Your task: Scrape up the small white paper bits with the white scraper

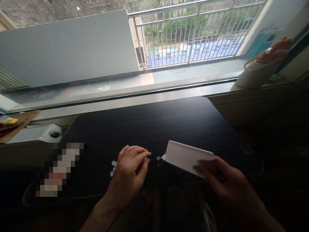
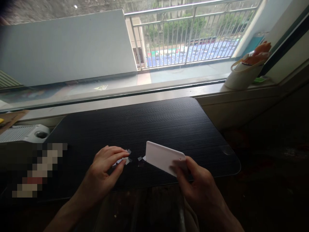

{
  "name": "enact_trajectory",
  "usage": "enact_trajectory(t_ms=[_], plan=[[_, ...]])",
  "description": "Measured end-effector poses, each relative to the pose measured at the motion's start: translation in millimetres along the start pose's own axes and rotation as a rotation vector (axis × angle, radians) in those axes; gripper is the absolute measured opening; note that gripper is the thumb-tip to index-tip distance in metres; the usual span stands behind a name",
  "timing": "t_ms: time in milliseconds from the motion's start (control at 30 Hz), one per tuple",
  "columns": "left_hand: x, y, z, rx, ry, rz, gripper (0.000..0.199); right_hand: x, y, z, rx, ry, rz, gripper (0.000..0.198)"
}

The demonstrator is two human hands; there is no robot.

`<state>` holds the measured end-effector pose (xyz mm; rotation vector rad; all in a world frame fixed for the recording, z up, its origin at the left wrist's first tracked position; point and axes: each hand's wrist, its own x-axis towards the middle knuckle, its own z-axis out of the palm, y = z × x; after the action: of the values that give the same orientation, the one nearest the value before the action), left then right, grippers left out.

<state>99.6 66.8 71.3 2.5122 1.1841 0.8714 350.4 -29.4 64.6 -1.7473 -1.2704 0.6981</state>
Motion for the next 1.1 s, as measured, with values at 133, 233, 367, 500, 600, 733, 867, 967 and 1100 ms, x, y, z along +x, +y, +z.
enact_trajectory(t_ms=[133, 233, 367, 500, 600, 733, 867, 967, 1100], plan=[[-28, -1, -11, 0.092, 0.052, 0.076, 0.022, 5, -2, 1, -0.038, 0.064, -0.027, 0.012], [-43, 1, -17, 0.102, 0.069, 0.097, 0.023, 6, -5, 4, -0.002, -0.027, -0.076, 0.011], [-57, 2, -22, 0.115, 0.091, 0.095, 0.023, 6, -5, 1, -0.051, -0.084, -0.107, 0.01], [-65, 0, -22, 0.124, 0.085, 0.069, 0.024, 10, -5, -9, -0.106, 0.046, -0.059, 0.011], [-66, 1, -20, 0.122, 0.094, 0.071, 0.024, 19, -6, -8, -0.066, 0.041, -0.049, 0.013], [-67, 1, -19, 0.129, 0.094, 0.074, 0.023, 35, -7, 2, -0.103, -0.019, -0.073, 0.014], [-72, -1, -20, 0.151, 0.09, 0.065, 0.023, 45, -10, 13, -0.091, 0.002, -0.106, 0.014], [-76, -3, -20, 0.16, 0.104, 0.065, 0.023, 46, -10, 14, -0.021, -0.111, -0.134, 0.012], [-75, -3, -21, 0.166, 0.126, 0.068, 0.022, 44, -5, -1, -0.058, -0.247, -0.154, 0.014]])
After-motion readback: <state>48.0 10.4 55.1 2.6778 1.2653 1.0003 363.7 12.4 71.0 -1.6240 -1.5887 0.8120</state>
